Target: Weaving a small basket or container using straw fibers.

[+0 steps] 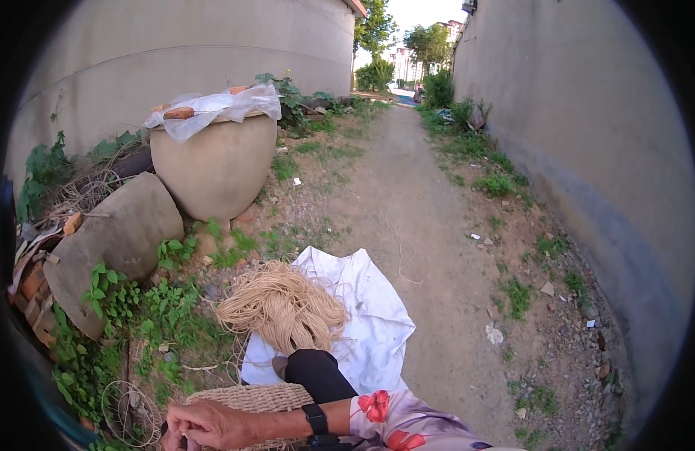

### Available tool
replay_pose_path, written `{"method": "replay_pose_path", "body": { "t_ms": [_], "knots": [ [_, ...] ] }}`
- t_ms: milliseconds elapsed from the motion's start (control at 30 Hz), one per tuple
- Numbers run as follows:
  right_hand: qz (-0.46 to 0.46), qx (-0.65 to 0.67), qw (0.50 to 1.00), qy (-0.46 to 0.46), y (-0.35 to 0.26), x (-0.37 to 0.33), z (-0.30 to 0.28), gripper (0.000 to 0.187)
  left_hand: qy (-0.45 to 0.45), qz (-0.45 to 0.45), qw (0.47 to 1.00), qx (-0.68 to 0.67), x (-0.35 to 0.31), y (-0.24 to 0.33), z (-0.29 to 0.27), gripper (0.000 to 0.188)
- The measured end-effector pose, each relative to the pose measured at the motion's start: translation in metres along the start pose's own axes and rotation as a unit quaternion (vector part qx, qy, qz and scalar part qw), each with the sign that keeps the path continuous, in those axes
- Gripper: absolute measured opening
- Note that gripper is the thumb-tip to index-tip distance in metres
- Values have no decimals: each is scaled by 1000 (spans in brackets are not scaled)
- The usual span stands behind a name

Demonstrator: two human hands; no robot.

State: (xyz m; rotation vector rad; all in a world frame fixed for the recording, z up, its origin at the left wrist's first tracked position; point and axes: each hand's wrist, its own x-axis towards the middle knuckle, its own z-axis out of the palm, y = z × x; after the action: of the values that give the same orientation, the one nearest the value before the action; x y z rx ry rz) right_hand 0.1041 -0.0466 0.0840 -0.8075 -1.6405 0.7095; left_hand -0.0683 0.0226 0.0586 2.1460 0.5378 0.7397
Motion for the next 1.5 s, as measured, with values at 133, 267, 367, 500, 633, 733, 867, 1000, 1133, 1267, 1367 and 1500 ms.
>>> {"method": "replay_pose_path", "body": {
  "t_ms": [133, 267, 367, 500, 633, 733, 867, 1000, 1133, 1267, 1367, 1500],
  "knots": [
    [31, -44, 996, 68, 24, -25, -23, 14, 82, 3, 996, -36, 13, -39, 42, 29],
    [9, -245, 959, 145, 42, -42, -42, 25, 59, -237, 964, -105, 8, -44, 17, 25],
    [103, -332, 918, 191, 61, -91, -77, 26, 98, -216, 950, -204, 6, -81, 9, 23],
    [214, -448, 841, 217, 83, -159, -116, 26, 165, -154, 958, -177, 1, -118, 15, 21],
    [271, -481, 811, 193, 96, -173, -127, 26, 123, -106, 985, -56, 11, -114, 18, 12],
    [288, -486, 808, 166, 96, -171, -128, 25, 184, -167, 952, -176, 16, -123, 33, 10],
    [295, -488, 803, 174, 95, -170, -132, 24, 180, -180, 950, -181, 16, -133, 34, 13],
    [290, -492, 802, 172, 97, -171, -132, 23, 167, -159, 965, -128, 13, -136, 30, 11],
    [291, -492, 802, 174, 96, -170, -130, 23, 155, -146, 972, -95, 18, -123, 29, 11],
    [300, -489, 801, 170, 91, -168, -130, 23, 210, -174, 948, -162, 11, -135, 36, 7],
    [305, -490, 799, 170, 92, -169, -129, 22, 245, -135, 924, -260, 7, -144, 41, 4],
    [300, -496, 797, 169, 93, -169, -130, 21, 278, -154, 868, -381, 6, -139, 40, 7]
  ]
}}
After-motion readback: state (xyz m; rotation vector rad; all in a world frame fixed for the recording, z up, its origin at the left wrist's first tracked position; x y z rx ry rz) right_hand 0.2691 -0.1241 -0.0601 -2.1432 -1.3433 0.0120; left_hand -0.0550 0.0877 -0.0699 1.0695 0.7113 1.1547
